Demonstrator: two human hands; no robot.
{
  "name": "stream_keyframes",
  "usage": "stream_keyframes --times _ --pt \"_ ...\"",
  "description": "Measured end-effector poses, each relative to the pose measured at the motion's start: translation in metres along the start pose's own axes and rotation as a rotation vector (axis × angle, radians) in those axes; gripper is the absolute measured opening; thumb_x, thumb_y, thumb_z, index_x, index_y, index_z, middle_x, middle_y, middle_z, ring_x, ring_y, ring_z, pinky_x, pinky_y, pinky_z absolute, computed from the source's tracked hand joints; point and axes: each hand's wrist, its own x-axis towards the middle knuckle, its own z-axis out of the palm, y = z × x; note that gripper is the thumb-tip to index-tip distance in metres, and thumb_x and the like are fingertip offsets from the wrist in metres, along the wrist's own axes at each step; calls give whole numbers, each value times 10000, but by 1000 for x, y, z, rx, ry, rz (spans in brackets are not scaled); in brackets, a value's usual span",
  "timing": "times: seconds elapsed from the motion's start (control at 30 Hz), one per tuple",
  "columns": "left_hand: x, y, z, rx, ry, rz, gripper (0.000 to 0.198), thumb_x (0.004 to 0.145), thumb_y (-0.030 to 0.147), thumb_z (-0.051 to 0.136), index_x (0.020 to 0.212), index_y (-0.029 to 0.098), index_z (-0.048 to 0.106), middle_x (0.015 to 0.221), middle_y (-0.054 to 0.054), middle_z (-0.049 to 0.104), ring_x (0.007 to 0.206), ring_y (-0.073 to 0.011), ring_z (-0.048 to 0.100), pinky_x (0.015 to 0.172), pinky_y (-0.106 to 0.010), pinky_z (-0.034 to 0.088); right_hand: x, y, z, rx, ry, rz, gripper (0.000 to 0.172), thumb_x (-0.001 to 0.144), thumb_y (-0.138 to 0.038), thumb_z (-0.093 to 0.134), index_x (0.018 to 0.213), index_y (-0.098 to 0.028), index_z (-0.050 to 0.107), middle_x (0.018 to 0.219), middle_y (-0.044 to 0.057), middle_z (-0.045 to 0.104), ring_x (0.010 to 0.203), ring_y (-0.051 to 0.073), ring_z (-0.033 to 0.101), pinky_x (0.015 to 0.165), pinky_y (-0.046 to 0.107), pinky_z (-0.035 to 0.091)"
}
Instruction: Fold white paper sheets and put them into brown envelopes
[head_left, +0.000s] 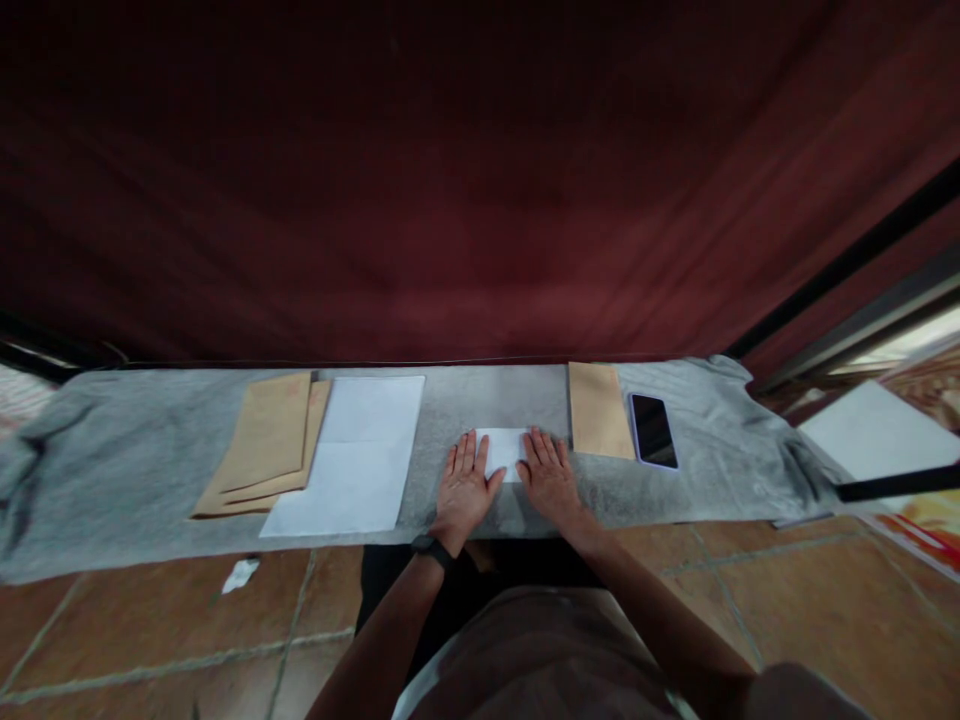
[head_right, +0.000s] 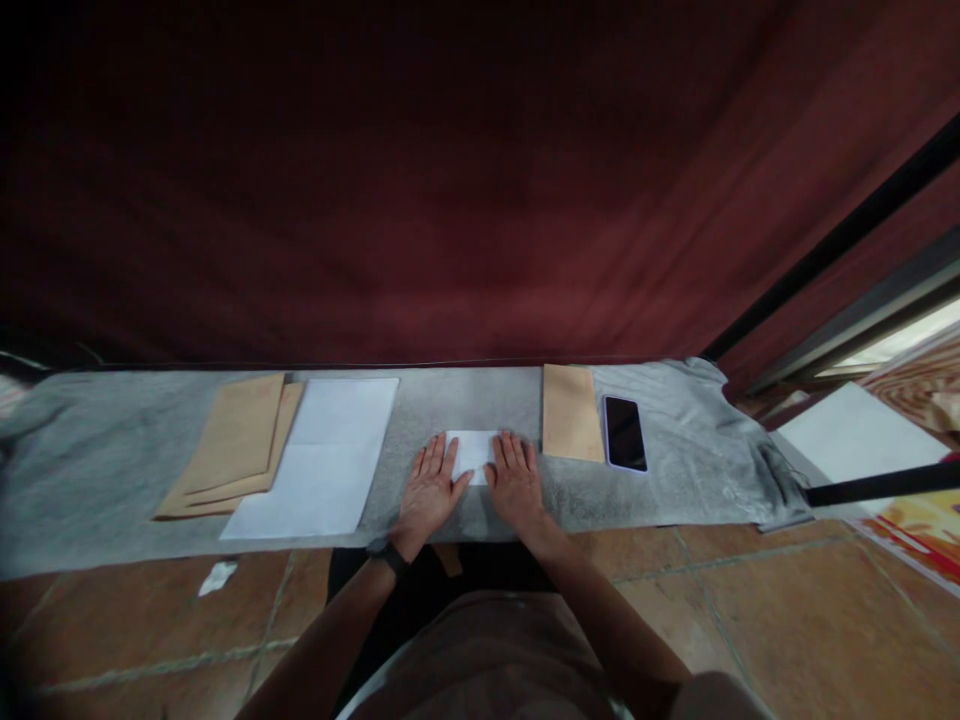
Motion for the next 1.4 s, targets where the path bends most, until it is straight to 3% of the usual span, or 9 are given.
stream_keyframes --times 0.17,0.47,0.63,0.77,0.9,1.0,1.17,1.3,1.4 --pt "0 0 1 21 -10 -5 691 1007 521 434 1561 113 361 1637 -192 313 1525 -315 289 1230 -487 281 -8 -14 1 30 -7 -31 544 1045 -368 421 1530 -120 430 1593 153 409 1477 292 367 1215 507 242" --pt "-5 4 -2 -25 -2 -33 643 1015 478 409 1542 109 397 1620 -190 345 1518 -319 305 1227 -525 275 -25 4 -1 41 5 37 579 1049 -369 403 1570 -123 355 1587 150 417 1453 291 413 1197 497 297" --pt "-19 1 -7 -63 -55 84 508 1020 384 409 1476 181 499 1572 -122 456 1486 -306 376 1232 -562 263 -24 3 -1 46 17 13 577 1053 -377 392 1557 -98 372 1573 159 438 1454 303 407 1197 509 290" --pt "-17 -4 -7 -65 -149 119 461 991 259 398 1419 197 559 1517 -129 528 1452 -327 429 1196 -587 326 -24 5 0 48 24 9 570 1055 -381 386 1548 -95 386 1569 158 446 1453 305 405 1196 513 286" --pt "-11 -3 0 -90 -165 150 593 873 56 358 1401 210 580 1489 -151 553 1422 -322 473 1144 -574 417 -24 5 2 48 39 11 569 1052 -383 395 1543 -95 397 1557 164 462 1445 308 415 1187 521 295" --pt "-7 0 -1 -80 -176 173 683 814 3 342 1407 245 577 1466 -141 576 1393 -324 508 1106 -586 458 -23 5 2 45 46 6 567 1050 -388 399 1540 -104 405 1558 163 461 1441 308 422 1186 515 297" --pt "-2 5 -21 -10 -209 195 589 832 8 413 1365 180 592 1442 -170 590 1360 -303 544 1090 -500 480 -24 8 1 46 34 -8 566 1036 -382 425 1532 -109 419 1557 170 462 1447 311 415 1188 520 300" --pt "1 0 -43 -120 -179 120 381 921 79 455 1209 191 677 1314 -122 687 1203 -249 655 1048 -408 501 -24 20 -3 98 -1 -69 592 976 -406 541 1504 -146 470 1568 164 450 1454 307 404 1189 524 314" --pt "6 -7 -55 -214 -148 21 252 965 191 491 1057 217 724 1152 -86 754 1038 -235 712 968 -376 529 -16 30 -13 242 14 -80 424 954 -310 548 1357 -206 628 1518 124 523 1404 288 471 1165 514 365"
